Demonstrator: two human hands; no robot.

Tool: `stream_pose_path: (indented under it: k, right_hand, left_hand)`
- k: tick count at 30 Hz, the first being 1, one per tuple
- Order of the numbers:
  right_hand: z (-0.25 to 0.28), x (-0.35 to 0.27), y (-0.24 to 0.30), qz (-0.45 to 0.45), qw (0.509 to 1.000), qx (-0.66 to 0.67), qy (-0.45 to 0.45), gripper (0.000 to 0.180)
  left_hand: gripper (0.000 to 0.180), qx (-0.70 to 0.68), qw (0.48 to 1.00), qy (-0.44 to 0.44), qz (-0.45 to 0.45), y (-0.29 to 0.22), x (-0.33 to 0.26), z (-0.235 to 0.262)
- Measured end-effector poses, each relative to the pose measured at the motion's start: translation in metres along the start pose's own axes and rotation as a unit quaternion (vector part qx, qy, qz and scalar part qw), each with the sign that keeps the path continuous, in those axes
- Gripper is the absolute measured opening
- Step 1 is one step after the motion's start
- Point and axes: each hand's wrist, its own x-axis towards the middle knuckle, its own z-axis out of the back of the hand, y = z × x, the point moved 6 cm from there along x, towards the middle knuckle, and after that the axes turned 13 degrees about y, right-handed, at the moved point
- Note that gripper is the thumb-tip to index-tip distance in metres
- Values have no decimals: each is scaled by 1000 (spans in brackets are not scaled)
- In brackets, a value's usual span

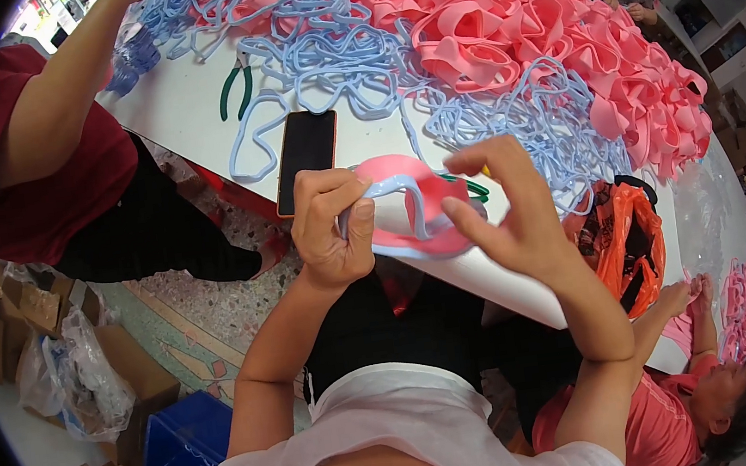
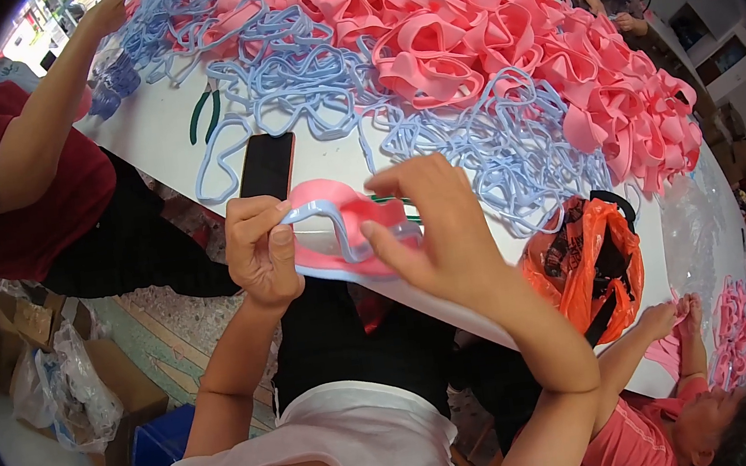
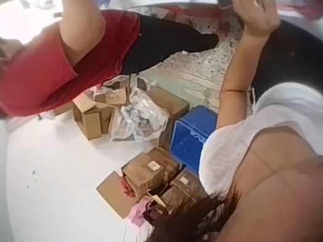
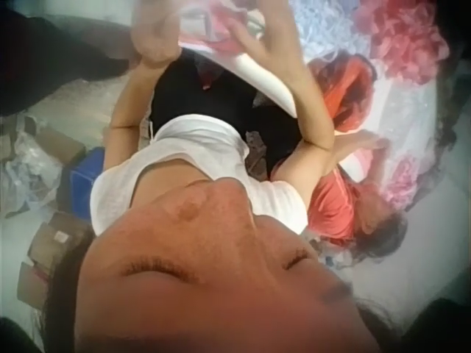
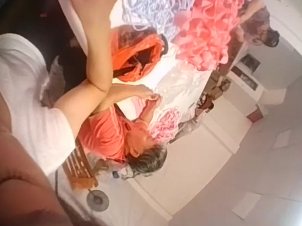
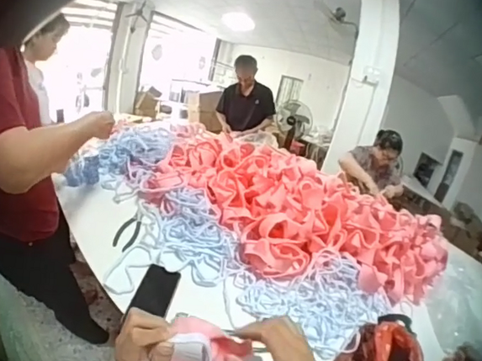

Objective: Assembling plastic goggle frames and components at a communal work table.

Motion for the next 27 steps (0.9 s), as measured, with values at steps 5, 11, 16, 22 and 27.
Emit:
stream_pose_path:
  k: [5,11,16,22,27]
  right_hand:
    - [-24,-3,23,4,980,-197,3,19]
    - [-17,-3,14,-14,984,-178,13,12]
    - [-14,-7,18,7,979,-204,27,13]
    - [-20,-5,16,38,982,-181,39,14]
    - [-19,-2,6,85,972,-215,38,21]
  left_hand:
    - [19,65,996,-38,-55,-8,-4,-12]
    - [26,77,996,33,40,-2,3,-18]
    - [32,143,972,188,10,-29,35,-21]
    - [23,37,969,244,24,-26,33,-29]
    - [20,48,974,220,-9,-21,34,-26]
